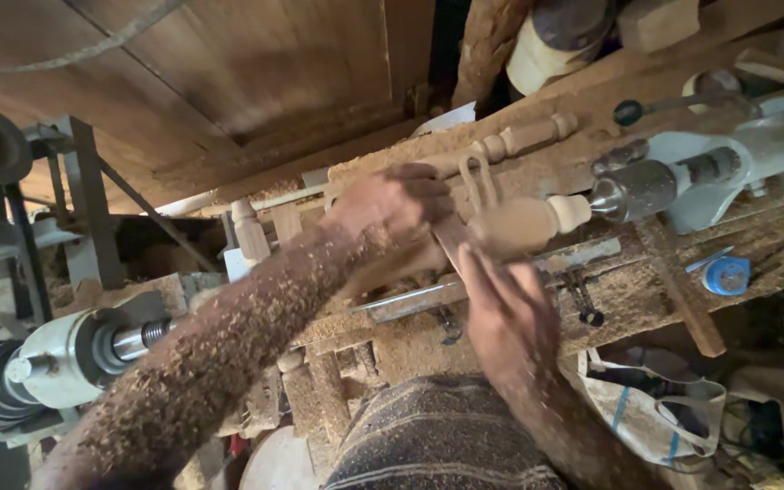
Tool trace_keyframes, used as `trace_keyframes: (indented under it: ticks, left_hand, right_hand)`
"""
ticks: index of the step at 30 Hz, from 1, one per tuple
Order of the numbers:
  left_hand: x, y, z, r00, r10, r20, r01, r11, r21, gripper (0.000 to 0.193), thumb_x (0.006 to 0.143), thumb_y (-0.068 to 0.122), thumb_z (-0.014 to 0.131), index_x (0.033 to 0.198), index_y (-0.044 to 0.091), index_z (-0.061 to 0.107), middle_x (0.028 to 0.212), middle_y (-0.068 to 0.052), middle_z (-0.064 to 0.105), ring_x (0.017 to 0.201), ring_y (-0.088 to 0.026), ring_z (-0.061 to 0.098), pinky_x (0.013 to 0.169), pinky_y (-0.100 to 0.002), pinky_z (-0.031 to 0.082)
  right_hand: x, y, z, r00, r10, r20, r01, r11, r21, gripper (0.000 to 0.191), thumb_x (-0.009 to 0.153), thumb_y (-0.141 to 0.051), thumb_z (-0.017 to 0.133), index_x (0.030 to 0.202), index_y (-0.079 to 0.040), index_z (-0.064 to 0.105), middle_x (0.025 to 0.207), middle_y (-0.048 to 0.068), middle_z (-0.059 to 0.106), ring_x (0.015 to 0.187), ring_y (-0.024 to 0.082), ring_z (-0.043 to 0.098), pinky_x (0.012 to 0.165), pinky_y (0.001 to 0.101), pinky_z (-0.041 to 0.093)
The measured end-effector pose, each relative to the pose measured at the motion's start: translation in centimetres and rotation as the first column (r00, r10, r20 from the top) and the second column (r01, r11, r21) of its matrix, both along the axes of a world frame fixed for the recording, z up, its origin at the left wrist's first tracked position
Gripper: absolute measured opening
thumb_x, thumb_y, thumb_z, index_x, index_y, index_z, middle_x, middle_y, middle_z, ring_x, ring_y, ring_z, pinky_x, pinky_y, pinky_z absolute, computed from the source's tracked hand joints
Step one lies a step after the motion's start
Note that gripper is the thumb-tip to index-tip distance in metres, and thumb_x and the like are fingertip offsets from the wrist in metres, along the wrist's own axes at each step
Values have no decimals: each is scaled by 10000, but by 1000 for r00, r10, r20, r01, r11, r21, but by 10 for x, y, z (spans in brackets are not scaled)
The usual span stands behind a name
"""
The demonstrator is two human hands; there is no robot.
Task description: The person shapes a rotating wooden spindle on a lathe using a chisel, then sands the surface with sandpaper. The spindle is mounted between centers and turned while the person removes material and smooths the contours.
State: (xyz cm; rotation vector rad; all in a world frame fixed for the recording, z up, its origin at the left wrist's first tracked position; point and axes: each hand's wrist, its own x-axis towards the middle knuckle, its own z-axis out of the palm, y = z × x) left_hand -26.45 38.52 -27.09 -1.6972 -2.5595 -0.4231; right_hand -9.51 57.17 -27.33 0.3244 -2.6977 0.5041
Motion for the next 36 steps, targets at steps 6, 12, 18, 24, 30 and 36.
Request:
trace_keyframes:
  ticks: [6,12,18,24,30,36]
  left_hand:
    - [14,8,-1,1000,24,-14,-22,994,108,362,887,145,704,1244,86,716,1312,-107,697,1292,-260,607,1093,-363,492]
    - [-23,13,-24,988,-35,-148,51,993,104,397,872,173,735,1268,138,718,1365,-38,688,1344,-228,574,1132,-336,503]
    - [-35,2,-9,1000,30,0,-29,999,-21,418,740,96,721,1157,112,745,1261,-43,720,1271,-235,602,1025,-344,529]
    - [-11,-22,33,993,44,-111,-37,998,59,291,884,88,704,1170,129,736,1228,-65,744,1247,-226,661,1052,-328,555]
    - [-2,-27,2,990,-13,-140,24,997,74,316,831,98,718,1147,110,728,1201,-86,750,1226,-239,663,1062,-336,573]
    - [-39,-6,-64,921,-36,-388,135,963,231,394,891,93,702,1267,202,662,1280,9,730,1201,-176,706,896,-254,636]
  right_hand:
    - [13,-6,-6,993,-110,46,107,993,57,470,873,-46,745,1333,-72,655,1288,100,724,814,236,625,562,289,520]
    - [-11,-16,1,975,-157,158,148,987,68,513,876,-71,735,1377,-65,625,1324,94,716,658,161,528,519,271,437]
    - [-33,-20,1,966,-194,170,167,973,161,452,897,-91,715,1345,-83,656,1304,76,725,579,151,489,474,256,382]
    - [-13,-26,-3,996,-86,2,86,996,31,358,1001,-48,686,1358,-68,666,1277,100,738,595,101,465,488,240,340]
    - [9,-33,0,992,-107,-67,109,993,34,361,987,-31,674,1342,-100,672,1285,81,747,609,119,422,538,247,352]
    - [-13,-42,-11,980,-192,-59,197,976,97,390,938,-54,716,1321,-112,679,1240,55,754,628,135,441,489,231,349]
